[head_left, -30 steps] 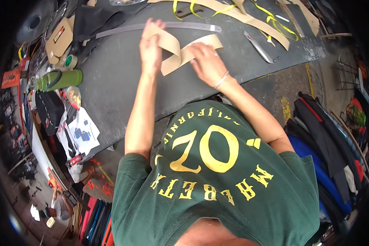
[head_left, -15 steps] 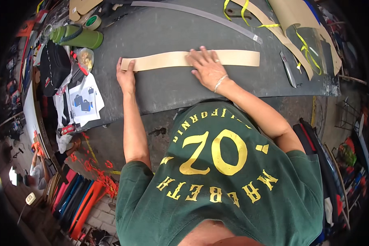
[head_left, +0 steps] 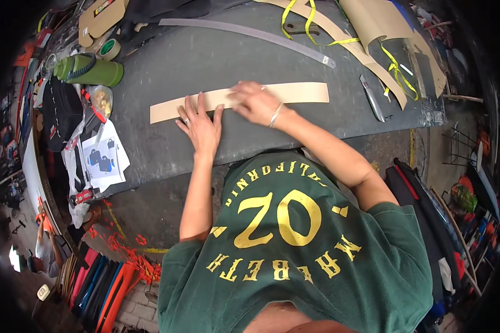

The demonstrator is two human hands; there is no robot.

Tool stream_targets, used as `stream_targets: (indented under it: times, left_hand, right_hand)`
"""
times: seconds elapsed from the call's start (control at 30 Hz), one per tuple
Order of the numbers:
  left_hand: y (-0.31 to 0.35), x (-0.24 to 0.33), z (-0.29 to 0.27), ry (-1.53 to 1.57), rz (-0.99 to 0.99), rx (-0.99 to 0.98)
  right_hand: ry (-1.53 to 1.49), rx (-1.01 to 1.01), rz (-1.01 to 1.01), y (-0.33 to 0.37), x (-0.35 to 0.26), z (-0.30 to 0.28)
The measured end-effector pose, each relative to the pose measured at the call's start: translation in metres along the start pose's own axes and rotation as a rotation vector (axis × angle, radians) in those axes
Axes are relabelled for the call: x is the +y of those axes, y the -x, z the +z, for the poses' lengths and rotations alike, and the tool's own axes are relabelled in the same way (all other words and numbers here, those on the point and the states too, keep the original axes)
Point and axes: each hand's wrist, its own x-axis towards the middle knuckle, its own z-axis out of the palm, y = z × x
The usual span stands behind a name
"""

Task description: Marking and cutting strips of material from a roll using a ruler, pencil, and utility knife on a workbench.

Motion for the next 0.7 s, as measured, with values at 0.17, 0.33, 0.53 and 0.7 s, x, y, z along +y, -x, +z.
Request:
stream_targets:
  times: [0.17,0.33,0.53,0.7]
  left_hand:
    - [0.008,-0.004,0.021,-0.071,-0.030,-0.011]
    - [0.008,0.002,0.018,-0.087,-0.091,-0.042]
    - [0.010,0.000,0.019,-0.059,-0.134,0.009]
    - [0.007,-0.002,0.021,-0.017,-0.128,0.144]
  right_hand:
    - [0.391,0.225,0.440,-0.008,0.091,-0.080]
    - [0.518,-0.005,0.605,-0.017,0.124,-0.121]
    - [0.477,0.019,0.495,-0.027,0.117,-0.123]
    - [0.373,0.144,0.429,-0.017,0.050,-0.099]
